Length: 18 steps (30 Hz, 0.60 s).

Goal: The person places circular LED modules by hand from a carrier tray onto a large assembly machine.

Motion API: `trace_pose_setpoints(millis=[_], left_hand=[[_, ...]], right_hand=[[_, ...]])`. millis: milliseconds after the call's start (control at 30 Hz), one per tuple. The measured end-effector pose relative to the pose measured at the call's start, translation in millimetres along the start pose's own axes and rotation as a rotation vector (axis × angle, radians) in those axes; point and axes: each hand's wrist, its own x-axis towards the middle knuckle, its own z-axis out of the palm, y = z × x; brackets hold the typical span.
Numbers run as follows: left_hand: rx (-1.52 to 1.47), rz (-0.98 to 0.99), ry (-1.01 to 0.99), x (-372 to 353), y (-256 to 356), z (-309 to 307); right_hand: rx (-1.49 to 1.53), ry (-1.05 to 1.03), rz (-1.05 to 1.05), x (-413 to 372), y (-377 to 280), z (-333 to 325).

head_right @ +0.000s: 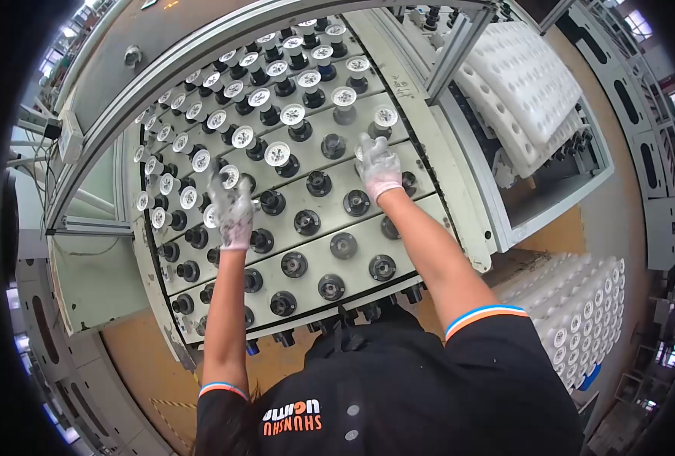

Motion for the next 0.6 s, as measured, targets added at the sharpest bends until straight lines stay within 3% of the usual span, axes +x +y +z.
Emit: trace_pose_setpoints(millis=[33, 133, 300, 367, 500, 567, 600], left_hand=[[0.098, 0.203, 0.044, -0.3, -13.1, 15.0], [0.374, -0.032, -0.304, 1.5, 7.1, 24.1], [0.468, 0.27, -0.164, -1.9, -2.2, 53.2], [0.599, 0.021, -0.336, 0.3, -2.9, 62.1], [0.464, -0.028, -0.243, 5.7, -14.9, 65.8], [0.535, 0.021, -0.267, 3.6, -15.8, 70.5], [0.533, -0.014, -0.273, 4.9, -7.5, 68.4]], right_hand=[[0.011, 0.028, 0.001, -1.5, 2.4, -0.2], [0.013, 0.004, -0.028, -1.0, 3.4, -6.5], [-0.092, -0.077, -0.088, 3.1, 11.0, 3.3], [0.005, -0.217, -0.048, 10.0, 9.4, -7.4], [0.21, -0.353, 0.071, 4.5, 6.2, -63.2], [0.206, 0.001, 0.035, -10.1, 34.8, -59.8], [0.068, 0.105, -0.027, -11.4, 42.7, -59.4]])
